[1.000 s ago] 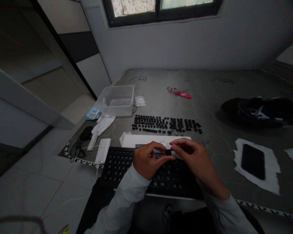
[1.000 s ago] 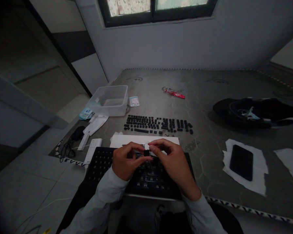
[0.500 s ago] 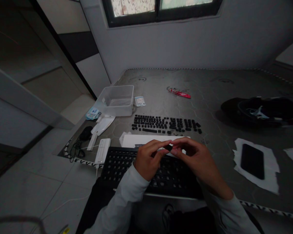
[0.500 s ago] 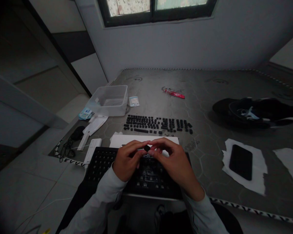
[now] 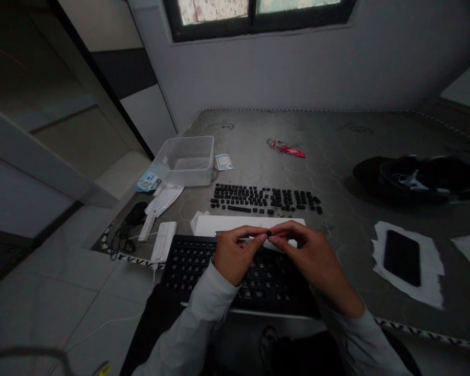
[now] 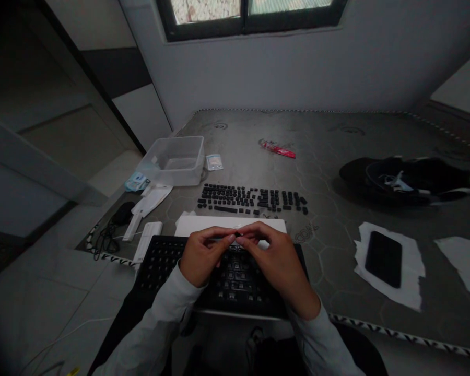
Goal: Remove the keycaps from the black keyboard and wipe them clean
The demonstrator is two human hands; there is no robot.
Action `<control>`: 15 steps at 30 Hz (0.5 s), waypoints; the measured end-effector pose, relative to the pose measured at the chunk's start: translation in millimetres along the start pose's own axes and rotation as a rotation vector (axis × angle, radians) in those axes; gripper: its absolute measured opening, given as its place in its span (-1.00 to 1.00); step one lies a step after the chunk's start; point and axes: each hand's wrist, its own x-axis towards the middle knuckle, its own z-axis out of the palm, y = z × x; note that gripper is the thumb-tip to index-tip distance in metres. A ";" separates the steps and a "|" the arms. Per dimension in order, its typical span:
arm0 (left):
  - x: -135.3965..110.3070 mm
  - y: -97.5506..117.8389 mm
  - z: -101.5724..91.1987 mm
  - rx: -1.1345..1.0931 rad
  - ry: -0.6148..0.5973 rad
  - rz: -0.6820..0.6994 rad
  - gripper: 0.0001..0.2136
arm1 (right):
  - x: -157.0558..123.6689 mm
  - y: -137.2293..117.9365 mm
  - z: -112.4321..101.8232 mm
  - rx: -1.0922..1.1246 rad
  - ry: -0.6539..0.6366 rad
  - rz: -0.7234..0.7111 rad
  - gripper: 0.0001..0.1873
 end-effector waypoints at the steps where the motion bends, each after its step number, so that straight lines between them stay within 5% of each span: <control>1: 0.1 -0.9 0.6 0.035 0.014 0.030 -0.78 | -0.3 -0.1 -1.0 -0.014 -0.011 -0.005 -0.81; 6: 0.6 -4.3 4.4 0.250 0.013 0.154 -0.80 | -1.7 5.0 -19.6 -0.186 -0.091 -0.029 -0.81; 15: -1.2 -7.8 9.8 0.501 -0.113 0.285 -0.83 | -22.9 53.9 -92.2 -0.257 0.148 0.306 -0.66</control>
